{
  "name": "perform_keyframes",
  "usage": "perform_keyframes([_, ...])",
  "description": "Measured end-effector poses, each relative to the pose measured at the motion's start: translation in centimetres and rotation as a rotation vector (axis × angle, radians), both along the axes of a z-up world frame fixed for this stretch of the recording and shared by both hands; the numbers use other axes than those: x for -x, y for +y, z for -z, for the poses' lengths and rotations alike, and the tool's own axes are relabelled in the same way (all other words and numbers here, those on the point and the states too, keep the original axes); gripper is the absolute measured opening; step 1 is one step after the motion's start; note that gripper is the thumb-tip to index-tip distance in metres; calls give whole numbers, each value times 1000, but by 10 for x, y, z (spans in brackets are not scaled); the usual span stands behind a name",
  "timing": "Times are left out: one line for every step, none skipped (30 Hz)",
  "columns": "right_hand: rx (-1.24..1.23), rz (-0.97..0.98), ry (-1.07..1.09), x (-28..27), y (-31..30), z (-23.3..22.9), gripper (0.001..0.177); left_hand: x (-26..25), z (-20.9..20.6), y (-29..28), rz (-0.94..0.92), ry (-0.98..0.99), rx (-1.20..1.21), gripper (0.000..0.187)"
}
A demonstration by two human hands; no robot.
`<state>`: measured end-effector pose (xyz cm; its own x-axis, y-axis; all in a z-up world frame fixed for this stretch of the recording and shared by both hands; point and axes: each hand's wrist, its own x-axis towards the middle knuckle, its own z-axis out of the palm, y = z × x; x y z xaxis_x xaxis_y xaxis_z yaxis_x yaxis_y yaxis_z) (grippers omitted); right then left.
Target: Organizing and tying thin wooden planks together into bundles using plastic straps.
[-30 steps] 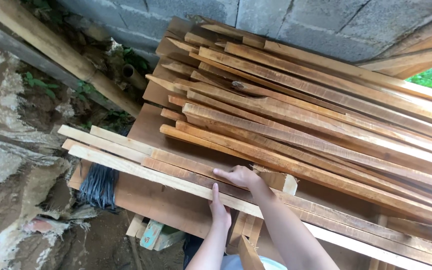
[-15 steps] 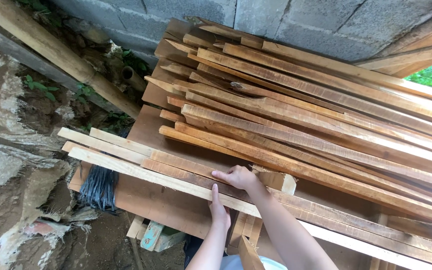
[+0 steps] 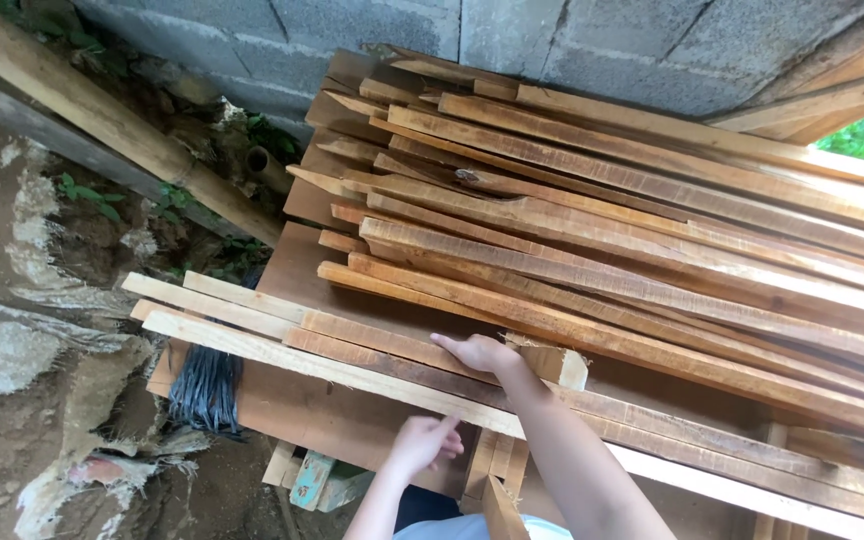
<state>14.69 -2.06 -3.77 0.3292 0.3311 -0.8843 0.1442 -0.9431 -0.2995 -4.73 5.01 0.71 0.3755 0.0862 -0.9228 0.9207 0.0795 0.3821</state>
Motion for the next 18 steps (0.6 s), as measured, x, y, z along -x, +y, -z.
perform_keyframes([-2, 7, 3, -1, 0, 11, 107, -7, -6, 4, 7, 3, -2, 48])
perform_keyframes([-23, -85, -36, -1, -2, 21, 99, -12, -12, 6, 43, -246, -259, 39])
perform_keyframes([-44, -177, -76, 0, -3, 32, 91, -17, -17, 8, 76, -493, -518, 32])
perform_keyframes([-42, -172, -76, 0, -1, 11, 91, -30, -4, 11, 81, -495, -515, 32])
perform_keyframes([-13, -51, -9, -1, 1, -10, 96, -42, 10, 14, 182, -620, -738, 27])
perform_keyframes([14, 69, 57, -2, 4, -32, 104, -56, 23, 17, 283, -746, -961, 24])
perform_keyframes([14, 72, 56, 0, -1, -6, 104, -62, 57, 26, 286, -749, -960, 24])
perform_keyframes([23, 40, 31, -2, -4, 18, 100, -72, 90, 37, 440, -750, -1051, 21])
perform_keyframes([32, 9, 6, -4, -7, 43, 97, -83, 124, 48, 597, -746, -1141, 18])
perform_keyframes([32, 15, 1, -3, -7, 83, 97, -92, 111, 55, 599, -754, -1141, 18])
perform_keyframes([-20, 45, -9, -3, -8, 124, 85, -101, 99, 63, 734, -566, -1061, 38])
perform_keyframes([-73, 73, -15, 0, -8, 166, 73, -107, 87, 71, 862, -369, -974, 58])
perform_keyframes([-73, 78, -16, -2, -12, 151, 73, -113, 70, 69, 867, -372, -973, 58])
perform_keyframes([-57, 114, 5, -3, -15, 136, 75, -118, 53, 69, 928, -305, -879, 63])
perform_keyframes([-40, 150, 25, -3, -18, 121, 76, -122, 35, 68, 987, -238, -783, 70])
perform_keyframes([-43, 150, 30, -1, -17, 129, 76, -119, 33, 70, 989, -233, -783, 70])
perform_keyframes([-31, 124, 29, 1, -16, 137, 79, -117, 31, 71, 1007, -268, -804, 65])
perform_keyframes([-19, 101, 18, -5, -15, 144, 81, -121, 29, 73, 1023, -314, -830, 61])
